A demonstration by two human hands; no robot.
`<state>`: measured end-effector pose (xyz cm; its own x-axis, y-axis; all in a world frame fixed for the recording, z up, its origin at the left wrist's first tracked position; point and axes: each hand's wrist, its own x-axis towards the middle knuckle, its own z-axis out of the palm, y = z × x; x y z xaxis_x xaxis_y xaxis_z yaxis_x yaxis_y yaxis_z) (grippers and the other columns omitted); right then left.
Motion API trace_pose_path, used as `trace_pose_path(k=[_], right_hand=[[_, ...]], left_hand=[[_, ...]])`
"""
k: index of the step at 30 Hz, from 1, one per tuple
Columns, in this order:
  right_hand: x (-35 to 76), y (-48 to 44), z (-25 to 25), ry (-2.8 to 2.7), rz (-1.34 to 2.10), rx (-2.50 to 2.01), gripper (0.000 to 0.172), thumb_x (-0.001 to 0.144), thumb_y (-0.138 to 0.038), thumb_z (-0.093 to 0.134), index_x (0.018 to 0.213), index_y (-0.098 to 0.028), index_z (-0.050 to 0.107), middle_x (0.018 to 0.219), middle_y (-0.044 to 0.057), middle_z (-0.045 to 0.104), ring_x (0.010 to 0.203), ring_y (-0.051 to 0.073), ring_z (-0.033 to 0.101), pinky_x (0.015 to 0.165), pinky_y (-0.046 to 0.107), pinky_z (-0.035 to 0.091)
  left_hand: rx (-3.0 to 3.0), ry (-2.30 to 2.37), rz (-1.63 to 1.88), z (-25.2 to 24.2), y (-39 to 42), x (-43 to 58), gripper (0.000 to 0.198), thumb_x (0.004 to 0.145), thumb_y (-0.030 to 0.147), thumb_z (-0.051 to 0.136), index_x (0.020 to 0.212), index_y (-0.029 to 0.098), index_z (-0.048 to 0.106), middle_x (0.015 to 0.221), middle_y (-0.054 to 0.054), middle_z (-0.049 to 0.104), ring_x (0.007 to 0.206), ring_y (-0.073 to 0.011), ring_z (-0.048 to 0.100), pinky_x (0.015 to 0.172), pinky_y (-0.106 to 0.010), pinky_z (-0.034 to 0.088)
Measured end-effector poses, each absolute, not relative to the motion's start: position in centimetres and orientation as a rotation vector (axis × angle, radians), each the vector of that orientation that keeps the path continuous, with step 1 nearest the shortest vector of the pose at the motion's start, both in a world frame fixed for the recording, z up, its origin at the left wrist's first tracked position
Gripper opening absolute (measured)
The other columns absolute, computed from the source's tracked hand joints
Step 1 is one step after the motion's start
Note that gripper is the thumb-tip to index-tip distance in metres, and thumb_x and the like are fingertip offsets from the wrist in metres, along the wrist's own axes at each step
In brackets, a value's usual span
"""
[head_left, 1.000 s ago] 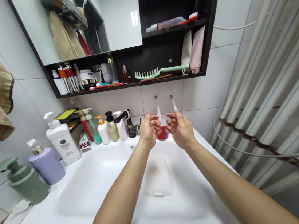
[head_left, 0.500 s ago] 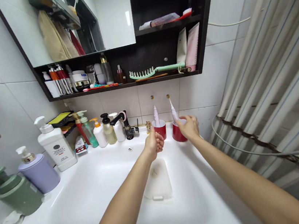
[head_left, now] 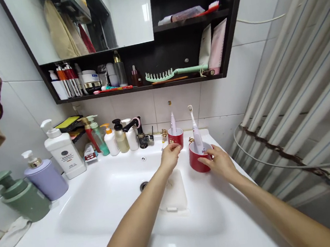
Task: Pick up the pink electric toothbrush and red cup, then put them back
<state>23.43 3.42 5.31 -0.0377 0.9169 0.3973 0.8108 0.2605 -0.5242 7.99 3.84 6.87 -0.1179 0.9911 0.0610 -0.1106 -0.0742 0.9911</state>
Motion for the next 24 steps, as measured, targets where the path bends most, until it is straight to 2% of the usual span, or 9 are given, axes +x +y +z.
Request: trace_pose_path(k=[3, 5, 9, 18, 20, 24], right_hand=[[21.5, 1.5, 4.1, -1.979, 0.31, -1.452, 0.012, 0.061, -0.028, 0.049, 0.064, -0.017, 0.054, 0.092, 0.008, 0.045, 0.091, 0.02, 0.043, 0.077, 0.029, 0.033], [20.0, 0.8, 3.1, -2.036, 0.384, -1.387, 0.011, 0.062, -0.026, 0.048, 0.062, -0.017, 0.053, 0.094, 0.009, 0.045, 0.091, 0.02, 0.043, 0.077, 0.03, 0.033], [17.6, 0.6, 1.6, -2.084, 0.452, -1.342, 0.009, 0.062, -0.024, 0.048, 0.058, -0.017, 0.051, 0.096, 0.008, 0.044, 0.088, 0.019, 0.045, 0.076, 0.029, 0.035], [15.6, 1.6, 0.2, -2.061, 0.527, -1.353, 0.008, 0.063, -0.023, 0.046, 0.063, -0.016, 0.051, 0.105, 0.009, 0.039, 0.09, 0.02, 0.044, 0.075, 0.032, 0.035], [15.6, 1.6, 0.1, -2.062, 0.545, -1.362, 0.01, 0.063, -0.023, 0.047, 0.067, -0.016, 0.052, 0.107, 0.01, 0.038, 0.092, 0.021, 0.044, 0.075, 0.033, 0.035], [15.7, 0.7, 1.1, -2.017, 0.55, -1.351, 0.025, 0.064, -0.027, 0.045, 0.087, -0.018, 0.05, 0.116, 0.011, 0.03, 0.103, 0.024, 0.034, 0.079, 0.036, 0.033]], left_hand=[[1.128, 1.03, 1.457, 6.4, 4.2, 8.4, 0.02, 0.059, 0.01, 0.05, 0.079, 0.014, 0.051, 0.079, -0.004, 0.056, 0.07, -0.0086, 0.049, 0.063, -0.019, 0.036], [1.139, 0.986, 1.438, 5.6, 4.3, 8.1, 0.017, 0.06, 0.009, 0.049, 0.076, 0.013, 0.052, 0.073, -0.003, 0.056, 0.065, -0.008, 0.049, 0.062, -0.02, 0.036], [1.08, 1.082, 1.531, 4.0, 4.2, 6.2, 0.007, 0.057, 0.012, 0.051, 0.064, 0.013, 0.052, 0.057, 0.002, 0.053, 0.052, -0.007, 0.045, 0.054, -0.019, 0.036], [0.793, 1.042, 1.948, 6.0, 3.3, 1.0, 0.018, 0.051, 0.021, 0.057, 0.067, 0.014, 0.051, 0.058, 0.004, 0.051, 0.056, -0.006, 0.046, 0.055, -0.017, 0.034], [0.765, 1.036, 1.993, 6.2, 3.0, 0.2, 0.02, 0.051, 0.022, 0.058, 0.068, 0.014, 0.051, 0.058, 0.004, 0.051, 0.055, -0.0057, 0.045, 0.054, -0.017, 0.034], [0.687, 1.036, 1.981, 6.3, 2.2, -0.2, 0.024, 0.049, 0.026, 0.06, 0.067, 0.014, 0.049, 0.057, 0.004, 0.049, 0.051, -0.0046, 0.043, 0.051, -0.017, 0.034]])
